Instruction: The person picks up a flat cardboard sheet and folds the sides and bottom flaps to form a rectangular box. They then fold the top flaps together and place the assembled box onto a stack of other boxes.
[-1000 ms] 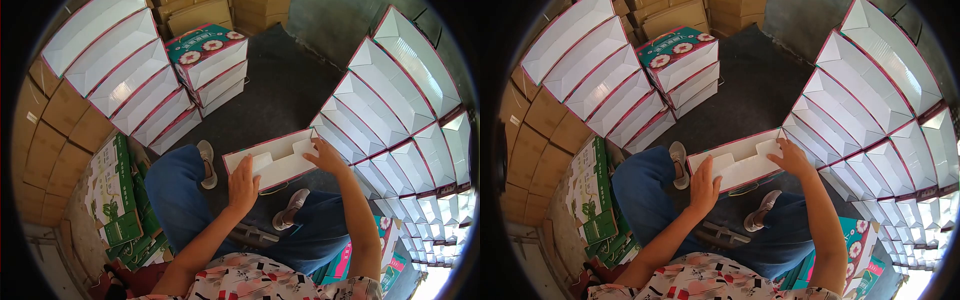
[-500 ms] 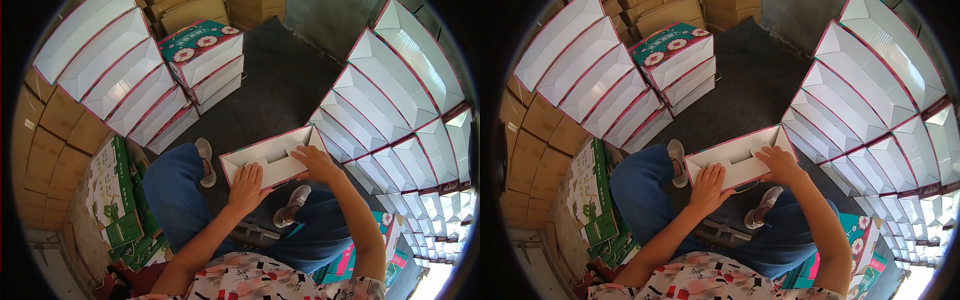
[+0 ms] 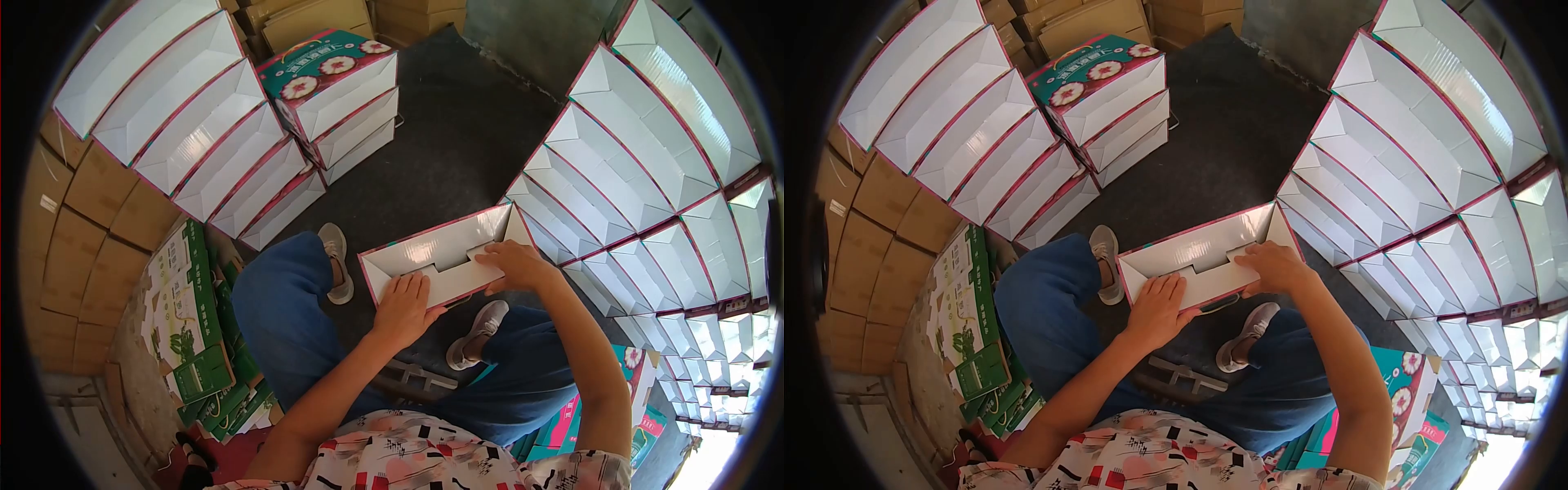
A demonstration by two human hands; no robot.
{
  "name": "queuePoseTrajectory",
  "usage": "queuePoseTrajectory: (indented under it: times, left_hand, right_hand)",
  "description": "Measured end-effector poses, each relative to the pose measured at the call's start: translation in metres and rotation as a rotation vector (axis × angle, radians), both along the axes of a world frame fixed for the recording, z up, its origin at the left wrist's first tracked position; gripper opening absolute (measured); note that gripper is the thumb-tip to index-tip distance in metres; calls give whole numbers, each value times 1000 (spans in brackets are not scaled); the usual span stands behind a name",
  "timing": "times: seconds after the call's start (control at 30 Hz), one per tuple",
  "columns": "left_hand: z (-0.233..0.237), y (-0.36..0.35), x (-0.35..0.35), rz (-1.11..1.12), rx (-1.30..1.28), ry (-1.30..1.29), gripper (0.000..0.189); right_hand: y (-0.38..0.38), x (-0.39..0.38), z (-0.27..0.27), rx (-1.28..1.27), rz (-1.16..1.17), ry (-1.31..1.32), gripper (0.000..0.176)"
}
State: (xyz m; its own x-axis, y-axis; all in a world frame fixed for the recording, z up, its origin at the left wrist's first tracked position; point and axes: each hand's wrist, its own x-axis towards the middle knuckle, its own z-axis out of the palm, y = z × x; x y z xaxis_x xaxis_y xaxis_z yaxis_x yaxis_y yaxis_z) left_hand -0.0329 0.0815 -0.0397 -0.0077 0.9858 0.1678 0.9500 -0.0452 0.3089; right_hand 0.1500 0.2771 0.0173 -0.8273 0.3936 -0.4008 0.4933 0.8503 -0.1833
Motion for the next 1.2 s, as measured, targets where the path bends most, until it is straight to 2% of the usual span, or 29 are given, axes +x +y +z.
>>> queuePoseTrajectory:
  times: [0.33, 0.43, 0.53, 0.57, 0.63, 0.73, 0.77, 0.87, 0.9, 1.0, 1.1, 1.2]
  left_hand:
    - [6, -2, 2, 23, 18, -32, 62]
    - [9, -8, 3, 39, 112, -24, 65]
    - [16, -14, -1, 114, 258, -82, 69]
    - [18, -15, -5, 148, 311, -115, 70]
    - [15, -15, -19, 351, 394, -258, 67]
    - [-13, -9, -42, 656, 388, -599, 62]
    - [-23, -7, -48, 757, 359, -737, 61]
    - [-29, -5, -64, 661, -57, -1530, 65]
    - [-31, -2, -59, 766, -65, -1425, 73]
    - [-20, -10, -58, 807, -165, -1509, 87]
    - [-17, -11, -60, 791, -58, -1402, 63]
    - [-24, -14, -70, 656, 86, -1352, 57]
  right_hand:
    - [-9, -1, 11, -32, -114, 50, 68]
    - [-8, 7, 3, 21, -70, 167, 61]
    - [-1, 8, 23, -121, -315, 409, 53]
    - [9, 12, 19, -46, -394, 486, 54]
    - [36, 25, -1, 110, -554, 641, 56]
    - [62, 43, -35, 67, -814, 517, 57]
    - [69, 46, -45, -26, -833, 469, 63]
    - [73, 41, -58, -262, -798, 436, 65]
    - [73, 38, -55, -262, -817, 419, 65]
    - [59, 30, -37, -312, -879, 396, 64]
    - [47, 25, -13, -357, -871, 502, 63]
    - [39, 30, -2, -304, -801, 686, 62]
